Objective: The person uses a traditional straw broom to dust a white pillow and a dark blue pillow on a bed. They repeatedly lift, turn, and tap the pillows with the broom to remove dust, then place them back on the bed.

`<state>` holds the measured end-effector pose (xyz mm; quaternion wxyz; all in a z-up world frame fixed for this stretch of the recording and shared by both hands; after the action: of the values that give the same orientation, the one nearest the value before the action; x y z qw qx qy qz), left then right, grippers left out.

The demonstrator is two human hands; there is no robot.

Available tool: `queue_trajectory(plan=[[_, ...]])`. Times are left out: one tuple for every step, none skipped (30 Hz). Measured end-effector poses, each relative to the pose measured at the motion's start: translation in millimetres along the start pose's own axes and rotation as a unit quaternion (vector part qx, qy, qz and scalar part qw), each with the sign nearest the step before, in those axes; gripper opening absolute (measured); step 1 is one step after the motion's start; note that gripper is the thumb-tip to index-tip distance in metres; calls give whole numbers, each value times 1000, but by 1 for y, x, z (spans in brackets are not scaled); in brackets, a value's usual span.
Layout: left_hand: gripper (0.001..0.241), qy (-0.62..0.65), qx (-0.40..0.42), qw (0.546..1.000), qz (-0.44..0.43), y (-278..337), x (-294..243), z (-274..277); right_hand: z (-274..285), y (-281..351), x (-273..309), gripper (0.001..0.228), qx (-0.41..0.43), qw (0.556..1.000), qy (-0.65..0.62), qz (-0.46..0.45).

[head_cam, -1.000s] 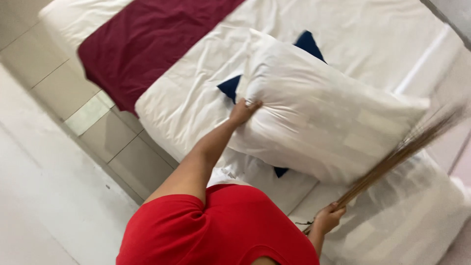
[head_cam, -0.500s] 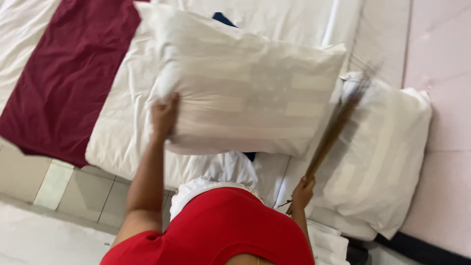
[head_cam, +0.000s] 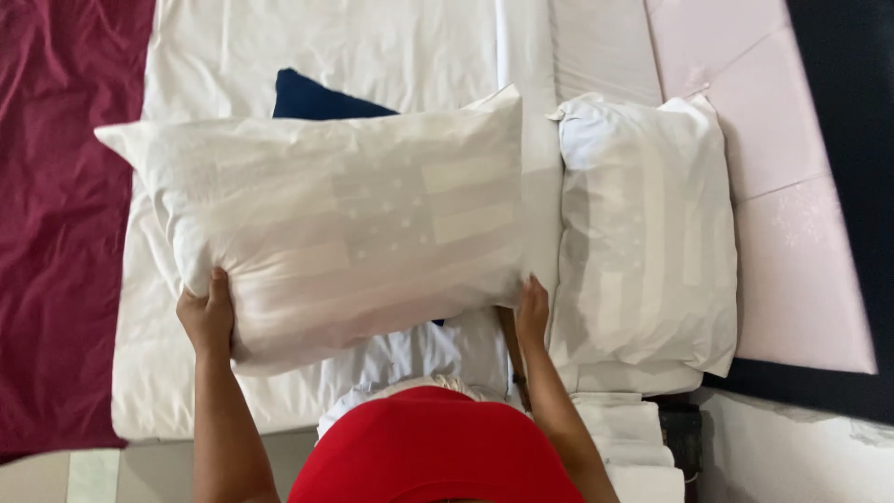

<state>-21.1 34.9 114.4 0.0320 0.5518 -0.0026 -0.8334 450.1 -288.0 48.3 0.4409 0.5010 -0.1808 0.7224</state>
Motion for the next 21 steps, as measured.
queue_trajectory(plan=[[35,-1,5,1000,-6,-2,-1,-3,0,-16,23,67,-6,1000,-4,-1],[36,-9,4,1000,-2,-5,-2,-5,-5,-33,43,79,53,994,-83,-51],[36,-17,3,1000,1,-8,-3,-7,-11,-50,63,90,111,976,-160,-98],[36,-18,5,1000,-6,-12,1,-6,-15,-77,37,90,107,976,-166,-96],[38,-28,8,1000,-3,-16,6,-5,-21,-104,11,100,142,981,-82,-107],[40,-37,8,999,0,-21,10,-7,-26,-135,-15,111,177,978,4,-114],[40,-36,8,999,-6,-25,8,-6,-27,-138,-7,111,174,979,0,-111],[44,-63,24,998,16,-29,8,-8,-30,-143,1,115,216,968,-13,-125],[49,-90,40,994,39,-33,8,-11,-34,-147,9,119,257,956,-27,-137],[49,-87,39,995,34,-37,5,-14,-32,-151,4,119,255,957,-28,-132],[46,-87,39,994,61,-42,5,-18,-35,-154,-1,117,300,942,-60,-139],[43,-89,37,991,90,-43,7,-19,-38,-153,-9,115,347,922,-90,-148],[43,-88,35,992,88,-55,0,-23,-38,-160,-13,115,348,922,-91,-145],[46,-112,45,989,87,-64,-6,-23,-41,-157,-22,133,376,902,-128,-172],[50,-136,55,985,86,-73,-12,-23,-44,-155,-30,152,402,879,-164,-200],[50,-141,54,985,89,-86,-26,-26,-46,-148,-29,152,404,876,-165,-204],[46,-180,49,982,32,-100,-46,-30,-46,-143,-28,142,374,883,-174,-225],[43,-215,44,975,-25,-112,-65,-38,-43,-141,-27,132,342,890,-179,-243],[43,-216,44,975,-23,-134,-89,-50,-44,-139,-25,132,344,889,-179,-244],[44,-256,42,961,-94,-152,-116,-63,-41,-134,-24,112,302,889,-234,-252],[46,-294,41,940,-166,-169,-142,-76,-39,-129,-24,93,258,886,-287,-258]])
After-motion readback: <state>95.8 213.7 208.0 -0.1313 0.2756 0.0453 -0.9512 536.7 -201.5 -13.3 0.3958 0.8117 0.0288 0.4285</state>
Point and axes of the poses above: each hand's wrist, its own y-axis away from the middle knuckle, its own z-axis out of the back of the hand, x = y × z, the point moved 4 cm from there along -y, towards the middle knuckle, and after that the axes turned 6 degrees about x, right-handed, at the moved point
